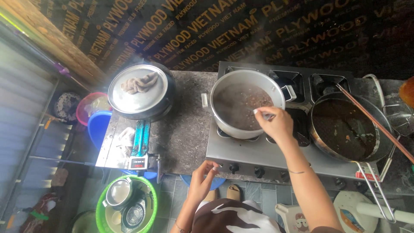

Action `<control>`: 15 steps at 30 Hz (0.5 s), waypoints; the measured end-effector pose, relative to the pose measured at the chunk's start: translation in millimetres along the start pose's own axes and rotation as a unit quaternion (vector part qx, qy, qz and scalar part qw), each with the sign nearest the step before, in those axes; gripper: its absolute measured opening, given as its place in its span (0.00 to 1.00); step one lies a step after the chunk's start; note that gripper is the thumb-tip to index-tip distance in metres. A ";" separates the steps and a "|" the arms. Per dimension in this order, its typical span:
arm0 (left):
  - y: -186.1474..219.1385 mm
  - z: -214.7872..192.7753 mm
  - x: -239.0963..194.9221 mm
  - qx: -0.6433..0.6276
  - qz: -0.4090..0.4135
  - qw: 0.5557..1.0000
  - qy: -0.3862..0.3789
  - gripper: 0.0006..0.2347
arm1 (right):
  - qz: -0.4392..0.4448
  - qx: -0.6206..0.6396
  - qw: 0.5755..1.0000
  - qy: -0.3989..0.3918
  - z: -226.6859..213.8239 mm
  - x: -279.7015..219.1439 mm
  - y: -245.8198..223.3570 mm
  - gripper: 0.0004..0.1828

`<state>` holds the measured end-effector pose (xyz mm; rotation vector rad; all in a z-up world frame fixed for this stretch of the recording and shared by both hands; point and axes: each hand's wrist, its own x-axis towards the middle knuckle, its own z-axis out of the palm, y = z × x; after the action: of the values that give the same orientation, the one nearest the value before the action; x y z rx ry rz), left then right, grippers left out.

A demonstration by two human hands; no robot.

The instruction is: The person stirs a pot of boiling beans on a gas stove using a long skimmer ladle, occasionally lifting the ladle to scoop and check the beans before stirring again while steam rises from the pot.

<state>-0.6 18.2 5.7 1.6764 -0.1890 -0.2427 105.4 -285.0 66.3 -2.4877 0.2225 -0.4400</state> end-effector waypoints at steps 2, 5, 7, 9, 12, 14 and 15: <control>0.0 0.5 -0.4 0.001 0.000 1.000 0.000 0.06 | 0.045 -0.025 0.998 -0.028 -9.7 6.5 4.9 0.14; 0.5 1.0 1.0 0.006 0.005 1.000 -0.001 0.06 | 0.078 -0.058 0.995 -0.010 -22.1 9.9 14.2 0.17; 0.8 1.5 1.7 0.010 0.008 1.000 -0.003 0.06 | 0.069 -0.067 0.995 0.035 -30.0 9.1 22.2 0.19; 0.8 2.2 2.4 0.012 0.002 1.000 -0.004 0.06 | 0.057 -0.068 0.995 0.051 -37.6 9.1 31.3 0.21; -2.4 3.7 3.3 0.001 0.006 1.000 -0.008 0.06 | 0.088 -0.098 0.991 0.008 -61.0 6.1 15.9 0.22; -3.7 5.2 4.3 -0.001 0.010 1.000 -0.009 0.06 | 0.094 -0.079 0.992 -0.011 -70.6 4.1 11.6 0.22; -4.3 5.8 5.0 -0.002 0.013 1.000 -0.010 0.06 | 0.099 -0.060 0.993 -0.031 -75.3 3.1 9.4 0.22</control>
<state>2.6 11.9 0.5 1.6661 -0.2260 -0.2401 80.6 -333.4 119.4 -2.5595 0.4790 -0.2726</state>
